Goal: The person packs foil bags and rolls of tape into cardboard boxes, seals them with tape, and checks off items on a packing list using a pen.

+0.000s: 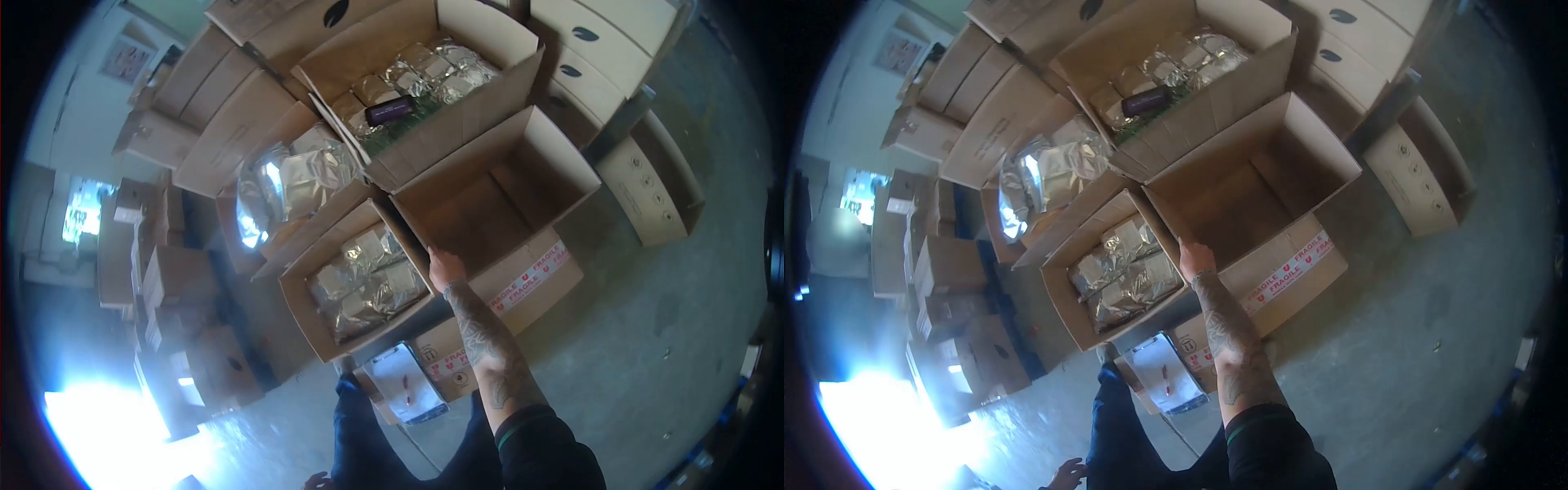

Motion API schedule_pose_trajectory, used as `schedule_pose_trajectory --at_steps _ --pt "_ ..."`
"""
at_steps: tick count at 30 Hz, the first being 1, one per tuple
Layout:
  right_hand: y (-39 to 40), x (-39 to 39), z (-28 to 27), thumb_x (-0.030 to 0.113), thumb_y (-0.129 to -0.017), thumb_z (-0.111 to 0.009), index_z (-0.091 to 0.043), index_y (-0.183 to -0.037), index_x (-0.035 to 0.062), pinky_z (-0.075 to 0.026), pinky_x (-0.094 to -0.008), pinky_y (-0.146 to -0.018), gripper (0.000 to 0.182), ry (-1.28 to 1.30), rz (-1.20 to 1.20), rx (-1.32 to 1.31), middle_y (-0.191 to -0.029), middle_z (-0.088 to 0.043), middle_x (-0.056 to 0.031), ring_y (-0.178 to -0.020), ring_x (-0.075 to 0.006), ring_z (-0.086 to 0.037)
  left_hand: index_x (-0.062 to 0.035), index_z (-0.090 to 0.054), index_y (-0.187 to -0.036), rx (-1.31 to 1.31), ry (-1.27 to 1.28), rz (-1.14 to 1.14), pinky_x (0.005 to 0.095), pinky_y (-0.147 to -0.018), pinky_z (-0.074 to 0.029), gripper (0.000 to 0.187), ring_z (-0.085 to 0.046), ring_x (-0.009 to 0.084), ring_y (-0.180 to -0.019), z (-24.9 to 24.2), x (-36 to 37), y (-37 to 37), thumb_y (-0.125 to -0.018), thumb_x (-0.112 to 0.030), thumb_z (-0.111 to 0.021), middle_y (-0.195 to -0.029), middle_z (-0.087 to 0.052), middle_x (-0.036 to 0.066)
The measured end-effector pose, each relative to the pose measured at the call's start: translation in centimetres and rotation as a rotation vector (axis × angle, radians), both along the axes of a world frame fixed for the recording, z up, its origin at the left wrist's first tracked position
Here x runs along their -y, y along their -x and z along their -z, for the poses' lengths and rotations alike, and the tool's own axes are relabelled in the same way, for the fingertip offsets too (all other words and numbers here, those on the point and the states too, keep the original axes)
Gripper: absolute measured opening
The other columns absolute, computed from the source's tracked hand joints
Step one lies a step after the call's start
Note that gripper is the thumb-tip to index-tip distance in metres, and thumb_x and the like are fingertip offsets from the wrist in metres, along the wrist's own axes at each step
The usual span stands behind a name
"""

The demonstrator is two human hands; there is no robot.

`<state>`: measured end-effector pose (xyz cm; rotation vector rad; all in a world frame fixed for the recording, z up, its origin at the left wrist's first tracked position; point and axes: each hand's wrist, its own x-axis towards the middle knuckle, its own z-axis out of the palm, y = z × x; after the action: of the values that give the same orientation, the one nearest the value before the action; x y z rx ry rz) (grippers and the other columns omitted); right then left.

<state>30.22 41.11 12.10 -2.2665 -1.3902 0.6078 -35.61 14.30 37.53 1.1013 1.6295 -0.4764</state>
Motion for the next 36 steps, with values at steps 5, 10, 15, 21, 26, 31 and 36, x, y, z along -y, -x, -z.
schedule_pose_trajectory --at_steps 5,10,15,21,26,31,36 --pt "0.7 0.1 1.2 0.021 -0.096 -0.056 -0.061 -0.11 0.0103 -0.057 -0.0522 -0.074 0.018 -0.064 0.009 -0.023 -0.089 -0.071 -0.018 -0.081 -0.0391 -0.07 -0.0039 -0.055 -0.139 -0.028 -0.035 0.095 0.031 -0.079 -0.057 0.048 -0.07 0.0197 -0.106 6.5 -20.0 -3.3 -0.095 -0.02 -0.066 -0.112 -0.074 0.009" --pt "0.7 0.2 -0.3 0.024 -0.095 -0.058 -0.063 -0.101 0.0095 -0.054 -0.0562 -0.073 0.016 -0.032 0.023 0.031 -0.087 -0.071 -0.0187 -0.08 -0.0417 -0.069 -0.0007 -0.062 -0.128 0.072 -0.532 0.45 0.0412 -0.094 -0.052 0.039 -0.068 0.0297 -0.109 13.9 -39.7 -11.2 -0.101 -0.028 -0.059 -0.115 -0.07 0.021" --pt "1.8 -0.2 -1.2 0.033 -0.093 -0.066 -0.063 -0.116 0.0103 -0.055 -0.0497 -0.067 0.033 0.091 0.085 0.316 -0.09 -0.071 -0.0159 -0.084 -0.0365 -0.069 -0.0048 -0.06 -0.132 0.354 -0.489 0.562 0.0379 -0.094 -0.052 0.043 -0.068 0.0272 -0.108 21.9 -45.9 -14.5 -0.098 -0.031 -0.063 -0.119 -0.07 0.017" --pt "14.8 -3.2 -5.4 0.021 -0.089 -0.069 -0.06 -0.123 0.0018 -0.052 -0.0446 -0.088 0.04 -0.096 -0.014 0.046 -0.117 -0.064 -0.0206 -0.105 -0.0372 -0.063 -0.004 -0.063 -0.128 0.408 -0.348 0.56 0.0402 -0.093 -0.053 0.049 -0.068 0.0315 -0.108 31.7 -43.2 -22.7 -0.097 -0.042 -0.062 -0.121 -0.069 0.018" --pt "18.1 -3.6 2.8 0.021 -0.091 -0.068 -0.06 -0.124 0.0021 -0.054 -0.0454 -0.082 0.039 -0.121 0.13 -0.226 -0.107 -0.066 -0.0192 -0.095 -0.0356 -0.067 0.0037 -0.071 -0.112 0.073 -0.028 0.437 0.048 -0.097 -0.05 0.065 -0.065 0.0443 -0.109 38.2 -40.0 -31.6 -0.097 -0.057 -0.052 -0.121 -0.066 0.03" --pt "19.3 0.8 -0.3 0.017 -0.094 -0.069 -0.061 -0.124 0.0018 -0.056 -0.0359 -0.08 0.034 -0.062 0.308 -0.576 -0.109 -0.07 -0.0158 -0.092 -0.0259 -0.071 0.0056 -0.072 -0.103 0.063 -0.177 0.368 0.0526 -0.095 -0.05 0.068 -0.064 0.0485 -0.108 44.1 -37.1 -32.8 -0.098 -0.058 -0.048 -0.111 -0.066 0.035" --pt "18.4 5.8 -3.0 0.009 -0.092 -0.071 -0.059 -0.128 0.0036 -0.058 -0.0326 -0.076 0.038 -0.127 0.344 -0.553 -0.109 -0.069 -0.0147 -0.089 -0.0212 -0.071 0.0039 -0.07 -0.094 0.438 -0.427 0.215 0.0425 -0.064 -0.049 0.038 -0.064 0.0241 -0.071 35.5 -39.2 -33.7 -0.101 -0.032 -0.058 -0.071 -0.06 0.015"
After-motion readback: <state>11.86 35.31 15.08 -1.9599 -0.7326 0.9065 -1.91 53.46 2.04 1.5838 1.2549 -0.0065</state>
